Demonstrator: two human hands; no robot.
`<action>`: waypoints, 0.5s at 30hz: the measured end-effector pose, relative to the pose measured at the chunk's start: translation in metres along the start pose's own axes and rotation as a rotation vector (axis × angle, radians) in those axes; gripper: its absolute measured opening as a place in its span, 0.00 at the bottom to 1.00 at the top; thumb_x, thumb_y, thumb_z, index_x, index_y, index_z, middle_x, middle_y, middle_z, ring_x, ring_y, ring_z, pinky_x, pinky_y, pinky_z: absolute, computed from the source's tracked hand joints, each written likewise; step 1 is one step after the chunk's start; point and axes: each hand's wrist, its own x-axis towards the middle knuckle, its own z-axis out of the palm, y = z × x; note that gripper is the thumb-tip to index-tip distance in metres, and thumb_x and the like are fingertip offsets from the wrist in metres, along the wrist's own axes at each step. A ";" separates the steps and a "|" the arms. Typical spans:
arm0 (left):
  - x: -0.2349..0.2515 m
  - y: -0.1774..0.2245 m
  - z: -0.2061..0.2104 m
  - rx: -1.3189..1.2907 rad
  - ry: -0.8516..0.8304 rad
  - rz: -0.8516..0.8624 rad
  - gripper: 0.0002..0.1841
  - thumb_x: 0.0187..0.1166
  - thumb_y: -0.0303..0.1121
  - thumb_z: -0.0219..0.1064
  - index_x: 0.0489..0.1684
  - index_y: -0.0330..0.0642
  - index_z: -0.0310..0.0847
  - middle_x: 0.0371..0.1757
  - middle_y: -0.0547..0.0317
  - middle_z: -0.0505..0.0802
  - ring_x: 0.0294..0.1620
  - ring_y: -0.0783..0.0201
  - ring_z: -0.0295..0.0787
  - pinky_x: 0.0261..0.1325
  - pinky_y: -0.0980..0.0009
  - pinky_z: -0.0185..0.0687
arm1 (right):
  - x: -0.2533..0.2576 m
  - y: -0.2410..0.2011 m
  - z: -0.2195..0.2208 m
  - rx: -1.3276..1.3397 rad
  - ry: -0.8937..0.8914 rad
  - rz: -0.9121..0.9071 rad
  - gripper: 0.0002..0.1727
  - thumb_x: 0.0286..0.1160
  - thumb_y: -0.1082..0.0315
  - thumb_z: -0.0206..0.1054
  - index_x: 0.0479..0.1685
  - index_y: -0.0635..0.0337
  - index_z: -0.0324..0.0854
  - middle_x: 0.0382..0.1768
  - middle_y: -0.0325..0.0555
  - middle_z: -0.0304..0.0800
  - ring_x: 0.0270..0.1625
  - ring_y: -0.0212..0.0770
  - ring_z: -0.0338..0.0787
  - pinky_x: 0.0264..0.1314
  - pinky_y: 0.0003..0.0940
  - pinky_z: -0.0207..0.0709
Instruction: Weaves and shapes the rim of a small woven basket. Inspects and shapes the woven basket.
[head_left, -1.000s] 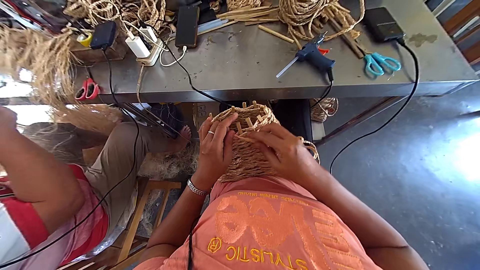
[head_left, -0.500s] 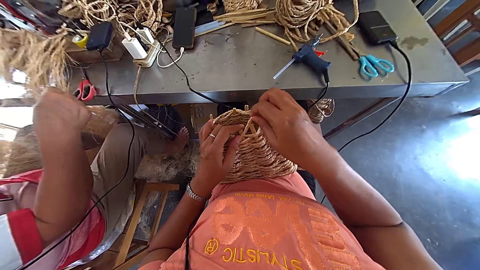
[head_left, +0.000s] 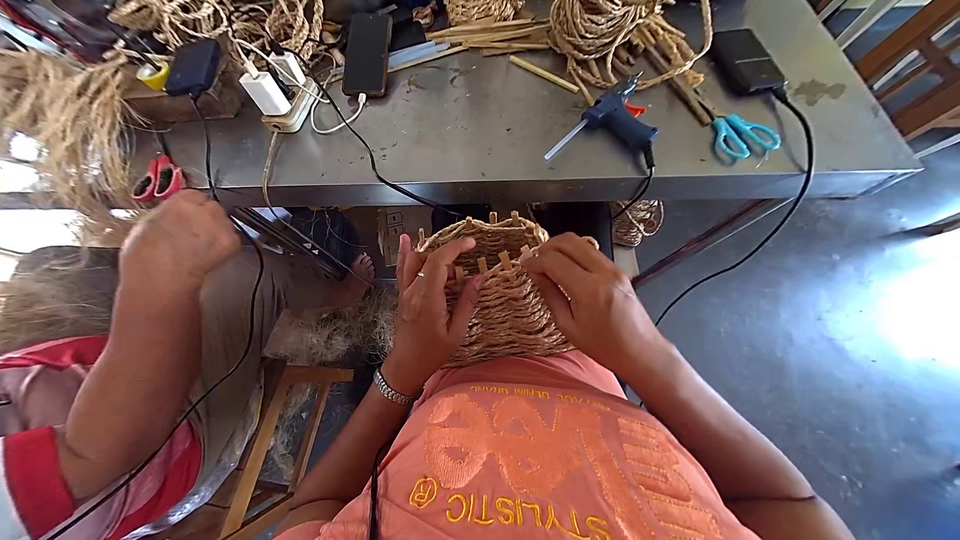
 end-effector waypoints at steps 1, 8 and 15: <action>-0.001 -0.001 0.003 0.009 0.028 0.018 0.16 0.86 0.38 0.64 0.63 0.39 0.80 0.51 0.55 0.90 0.62 0.60 0.85 0.92 0.35 0.38 | -0.004 0.001 0.002 0.021 0.021 0.015 0.11 0.82 0.73 0.61 0.48 0.63 0.90 0.49 0.51 0.90 0.56 0.45 0.89 0.61 0.37 0.85; 0.003 -0.006 0.004 0.101 -0.002 0.095 0.10 0.87 0.35 0.61 0.50 0.40 0.85 0.43 0.53 0.88 0.58 0.55 0.84 0.90 0.41 0.49 | 0.000 0.002 0.008 0.076 -0.005 0.093 0.17 0.81 0.72 0.61 0.63 0.58 0.89 0.50 0.46 0.87 0.52 0.40 0.88 0.53 0.35 0.85; -0.002 -0.013 0.003 0.131 -0.039 0.136 0.12 0.86 0.38 0.62 0.40 0.42 0.89 0.46 0.52 0.87 0.69 0.50 0.79 0.90 0.39 0.45 | 0.006 0.002 0.001 -0.033 -0.090 0.042 0.14 0.77 0.73 0.61 0.51 0.57 0.93 0.46 0.47 0.88 0.50 0.47 0.87 0.52 0.42 0.84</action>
